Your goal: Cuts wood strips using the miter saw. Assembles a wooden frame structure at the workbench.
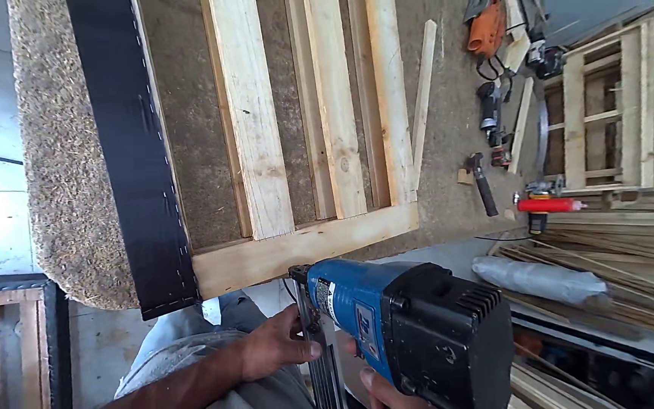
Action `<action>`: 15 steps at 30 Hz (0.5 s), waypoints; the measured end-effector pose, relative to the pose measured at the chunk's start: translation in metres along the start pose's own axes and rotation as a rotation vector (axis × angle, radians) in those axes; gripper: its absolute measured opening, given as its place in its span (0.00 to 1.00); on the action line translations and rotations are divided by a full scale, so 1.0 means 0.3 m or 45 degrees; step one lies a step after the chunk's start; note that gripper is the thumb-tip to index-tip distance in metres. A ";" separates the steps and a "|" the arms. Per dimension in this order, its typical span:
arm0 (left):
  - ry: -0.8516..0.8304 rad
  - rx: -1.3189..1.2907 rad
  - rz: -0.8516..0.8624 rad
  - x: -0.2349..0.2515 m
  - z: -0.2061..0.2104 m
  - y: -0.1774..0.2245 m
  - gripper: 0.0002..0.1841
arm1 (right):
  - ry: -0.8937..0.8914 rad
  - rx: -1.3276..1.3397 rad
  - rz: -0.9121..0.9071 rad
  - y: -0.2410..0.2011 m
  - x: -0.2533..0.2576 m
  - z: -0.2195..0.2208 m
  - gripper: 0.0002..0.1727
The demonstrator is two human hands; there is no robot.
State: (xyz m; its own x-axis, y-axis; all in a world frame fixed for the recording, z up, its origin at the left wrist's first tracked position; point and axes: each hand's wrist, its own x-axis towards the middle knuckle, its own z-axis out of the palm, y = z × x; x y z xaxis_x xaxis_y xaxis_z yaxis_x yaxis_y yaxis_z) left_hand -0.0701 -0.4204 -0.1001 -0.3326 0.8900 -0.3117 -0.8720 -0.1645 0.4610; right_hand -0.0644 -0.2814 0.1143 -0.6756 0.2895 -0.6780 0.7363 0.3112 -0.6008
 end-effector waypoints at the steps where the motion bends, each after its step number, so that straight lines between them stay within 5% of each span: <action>1: -0.006 0.005 0.007 -0.001 -0.001 -0.001 0.45 | -0.023 0.016 -0.020 0.035 0.006 -0.011 0.08; 10: -0.154 0.005 0.014 -0.006 0.015 0.022 0.42 | -0.110 -0.340 0.074 0.067 0.035 -0.068 0.17; 15: 0.023 0.878 -0.333 -0.054 0.035 0.137 0.31 | -0.099 -0.335 -0.110 0.087 0.019 -0.142 0.18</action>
State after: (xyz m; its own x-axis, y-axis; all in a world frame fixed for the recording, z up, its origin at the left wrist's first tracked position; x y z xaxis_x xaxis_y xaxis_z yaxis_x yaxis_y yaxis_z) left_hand -0.0967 -0.4371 -0.0674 -0.1556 0.8553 -0.4941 -0.5018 0.3624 0.7854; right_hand -0.0506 -0.2330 0.1130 -0.7228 0.1845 -0.6660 0.6346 0.5587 -0.5339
